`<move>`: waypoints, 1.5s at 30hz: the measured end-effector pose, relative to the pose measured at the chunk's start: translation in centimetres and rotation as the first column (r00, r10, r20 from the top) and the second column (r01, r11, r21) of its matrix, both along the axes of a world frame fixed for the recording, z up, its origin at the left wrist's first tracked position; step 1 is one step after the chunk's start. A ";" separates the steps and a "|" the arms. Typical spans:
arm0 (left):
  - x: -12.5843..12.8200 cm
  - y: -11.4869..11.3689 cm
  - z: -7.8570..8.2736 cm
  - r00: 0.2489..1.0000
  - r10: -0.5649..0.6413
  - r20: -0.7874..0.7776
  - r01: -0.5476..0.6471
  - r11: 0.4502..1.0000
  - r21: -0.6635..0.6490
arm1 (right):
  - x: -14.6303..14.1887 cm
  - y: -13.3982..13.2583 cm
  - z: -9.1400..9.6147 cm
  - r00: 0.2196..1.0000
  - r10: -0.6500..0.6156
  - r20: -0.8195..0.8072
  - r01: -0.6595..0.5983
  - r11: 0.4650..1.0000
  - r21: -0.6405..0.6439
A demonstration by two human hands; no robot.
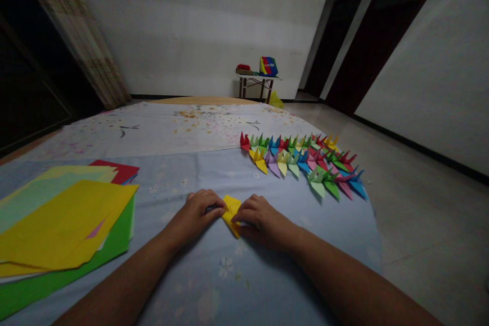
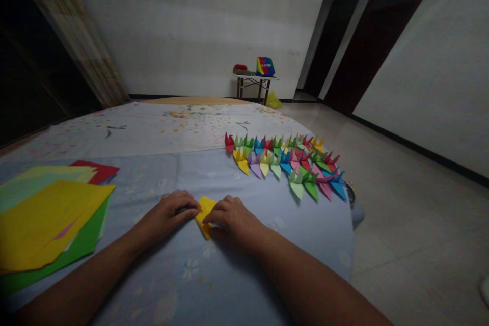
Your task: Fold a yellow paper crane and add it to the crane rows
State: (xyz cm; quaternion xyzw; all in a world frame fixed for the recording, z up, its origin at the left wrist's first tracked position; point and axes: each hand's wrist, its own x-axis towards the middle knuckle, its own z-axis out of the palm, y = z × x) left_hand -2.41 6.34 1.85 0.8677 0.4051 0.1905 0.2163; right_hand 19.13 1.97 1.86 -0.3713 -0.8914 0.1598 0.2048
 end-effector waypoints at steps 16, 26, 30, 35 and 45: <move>1.3 -5.1 1.6 0.894 -0.018 -0.448 0.108 0.979 0.176 | 0.3 0.3 -0.2 0.998 0.056 -0.036 -0.056 0.998 0.008; 0.6 -5.3 1.6 0.927 -0.053 -0.370 0.058 0.998 0.003 | 0.0 2.0 -1.1 0.980 -0.184 -0.075 0.186 0.982 0.033; 0.5 -4.9 1.5 0.939 -0.091 -0.333 0.085 0.996 -0.031 | 0.4 1.8 -1.2 0.975 -0.219 -0.050 0.221 0.975 0.040; -0.6 -4.1 1.6 0.934 -0.163 -0.317 0.164 0.986 -0.023 | 0.7 1.7 -1.1 0.967 -0.251 -0.044 0.252 0.967 0.038; -1.4 -3.4 2.6 0.905 -0.235 -0.354 0.227 0.972 -0.065 | 0.7 1.9 -1.5 0.972 -0.230 -0.054 0.233 0.971 0.056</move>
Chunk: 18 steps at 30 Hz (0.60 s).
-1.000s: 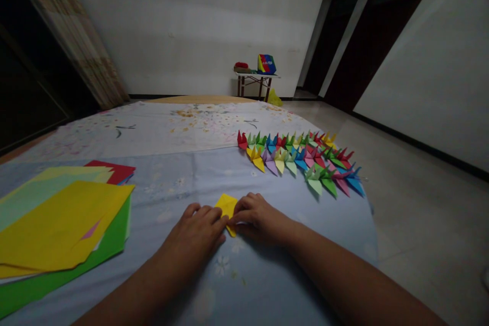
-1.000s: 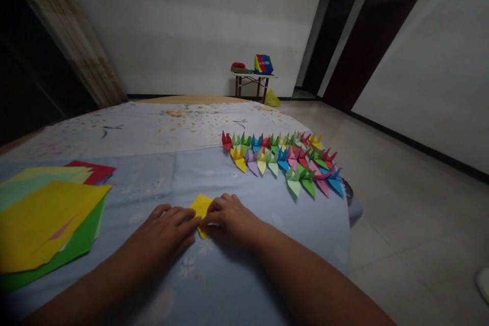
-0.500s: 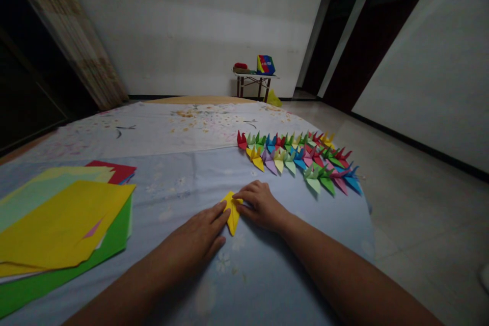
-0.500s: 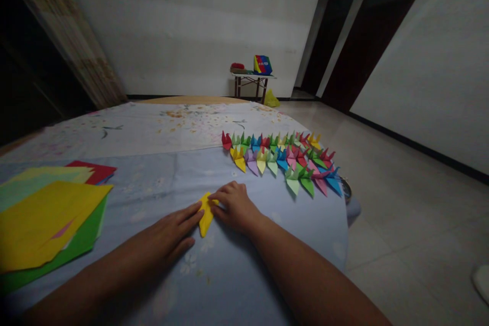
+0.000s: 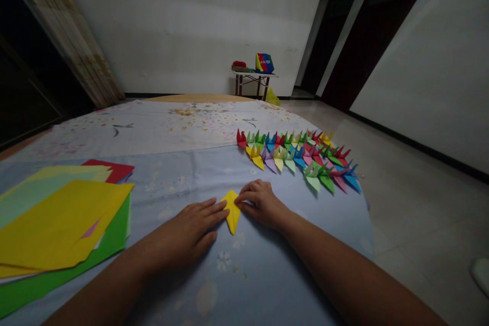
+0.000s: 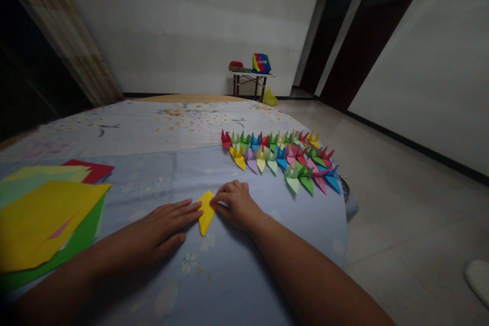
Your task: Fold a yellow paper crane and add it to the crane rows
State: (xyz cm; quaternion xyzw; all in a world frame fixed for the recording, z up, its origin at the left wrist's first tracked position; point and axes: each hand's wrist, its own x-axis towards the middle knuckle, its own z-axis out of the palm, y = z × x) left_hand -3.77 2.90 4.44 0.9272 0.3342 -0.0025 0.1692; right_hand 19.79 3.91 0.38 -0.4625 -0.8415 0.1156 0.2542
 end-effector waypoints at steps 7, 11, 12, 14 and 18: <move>0.6 -0.6 0.3 0.993 0.038 -0.113 -0.031 0.998 0.055 | 0.1 -0.1 0.0 1.000 0.009 -0.016 -0.009 1.000 0.004; 0.8 -0.6 0.2 0.991 0.044 -0.125 -0.034 0.996 0.079 | 0.1 -0.1 0.0 1.000 -0.004 -0.019 0.004 1.000 0.005; 0.8 -0.6 0.2 0.991 0.046 -0.127 -0.035 0.996 0.084 | 0.0 -0.1 -0.1 1.000 -0.007 -0.018 0.007 1.000 0.004; 0.9 -0.7 0.2 0.990 0.053 -0.133 -0.040 0.995 0.097 | 0.0 -0.1 -0.1 1.000 -0.009 -0.016 0.009 1.000 0.001; 1.1 -0.8 0.2 0.989 0.066 -0.130 -0.049 0.991 0.127 | 0.0 0.0 -0.1 1.000 -0.012 -0.015 0.012 1.000 0.000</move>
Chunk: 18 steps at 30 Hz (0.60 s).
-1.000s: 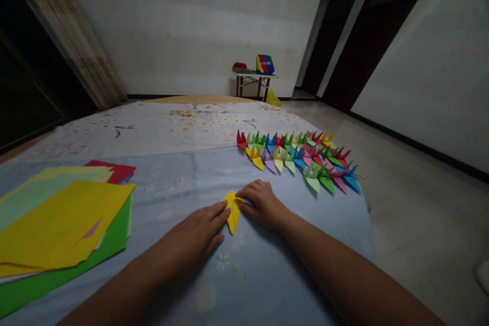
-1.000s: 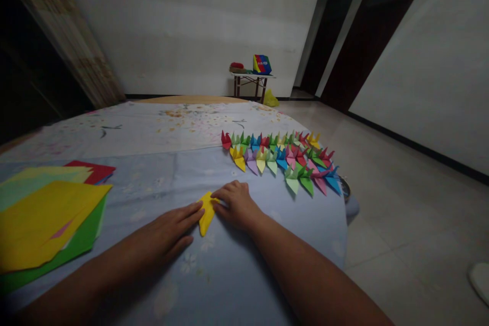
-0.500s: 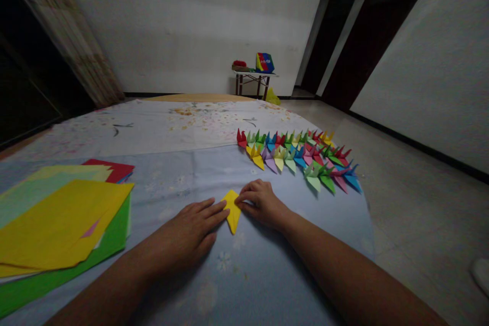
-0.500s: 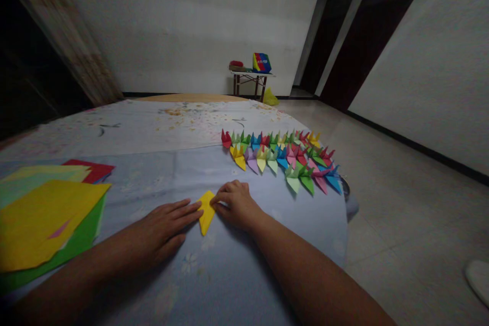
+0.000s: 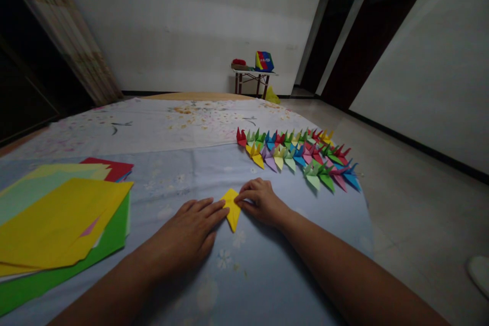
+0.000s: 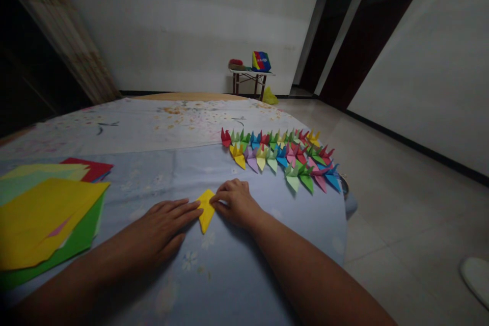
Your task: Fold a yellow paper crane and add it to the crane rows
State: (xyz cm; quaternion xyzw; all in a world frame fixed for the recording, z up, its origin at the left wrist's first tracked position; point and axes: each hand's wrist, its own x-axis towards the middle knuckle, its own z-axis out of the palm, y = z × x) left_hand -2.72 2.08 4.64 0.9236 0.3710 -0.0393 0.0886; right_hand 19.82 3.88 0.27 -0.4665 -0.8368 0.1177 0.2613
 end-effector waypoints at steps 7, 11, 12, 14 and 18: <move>0.3 0.0 -0.2 0.999 -0.013 -0.029 0.014 0.999 0.039 | 0.1 0.1 0.0 1.000 0.005 0.006 -0.005 1.000 -0.005; 0.3 0.1 -0.2 0.999 -0.030 -0.038 0.032 0.999 0.041 | 0.0 -0.1 0.1 1.000 0.007 0.014 -0.007 1.000 -0.008; 0.3 0.0 -0.1 0.999 -0.033 -0.037 0.035 0.999 0.042 | 0.0 -0.2 0.2 1.000 0.007 0.017 -0.007 1.000 -0.007; 0.2 0.0 -0.1 0.999 -0.036 -0.029 0.037 0.998 0.047 | -0.1 -0.4 0.3 1.000 0.006 0.026 -0.006 1.000 -0.003; 0.1 0.3 -0.2 0.998 -0.059 0.031 0.057 0.997 0.056 | -0.3 -0.7 0.6 0.999 0.001 0.049 0.000 1.000 -0.007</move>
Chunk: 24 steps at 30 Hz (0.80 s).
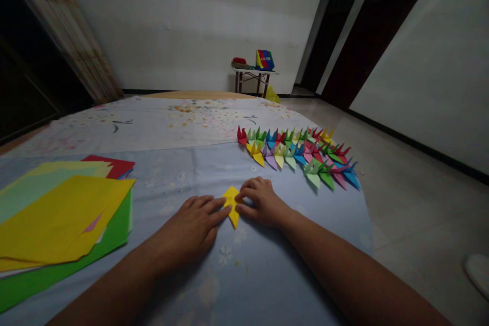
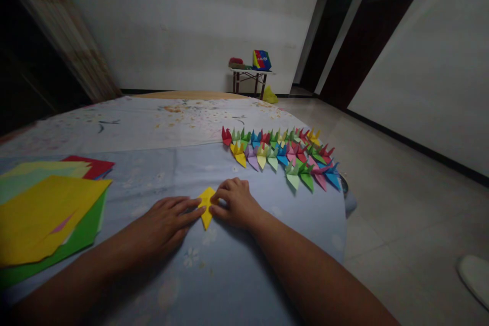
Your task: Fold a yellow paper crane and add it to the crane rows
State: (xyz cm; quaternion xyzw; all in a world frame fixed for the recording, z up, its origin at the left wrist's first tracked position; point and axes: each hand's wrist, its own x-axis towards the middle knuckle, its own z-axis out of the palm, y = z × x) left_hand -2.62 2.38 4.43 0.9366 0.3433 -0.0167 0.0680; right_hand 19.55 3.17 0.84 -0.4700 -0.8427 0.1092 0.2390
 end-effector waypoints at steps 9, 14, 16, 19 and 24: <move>0.7 1.1 -1.9 0.957 0.063 0.284 -0.085 0.994 0.068 | 0.0 0.0 0.1 1.000 0.005 0.027 -0.004 0.999 -0.036; 1.1 0.8 -2.8 0.941 0.109 0.321 -0.142 0.986 0.082 | -0.1 -0.1 0.3 0.999 0.000 0.036 0.001 1.000 -0.031; 1.2 0.6 -2.9 0.939 0.118 0.324 -0.152 0.985 0.081 | -0.1 -0.1 0.2 0.999 -0.002 0.032 0.003 1.000 -0.023; 1.4 0.3 -2.8 0.938 0.130 0.322 -0.165 0.983 0.085 | 0.0 -0.1 0.1 0.999 -0.004 0.033 0.005 1.000 -0.021; 1.8 0.0 -2.6 0.942 0.147 0.300 -0.188 0.976 0.111 | 0.0 0.0 0.1 1.000 -0.003 0.027 0.004 1.000 -0.026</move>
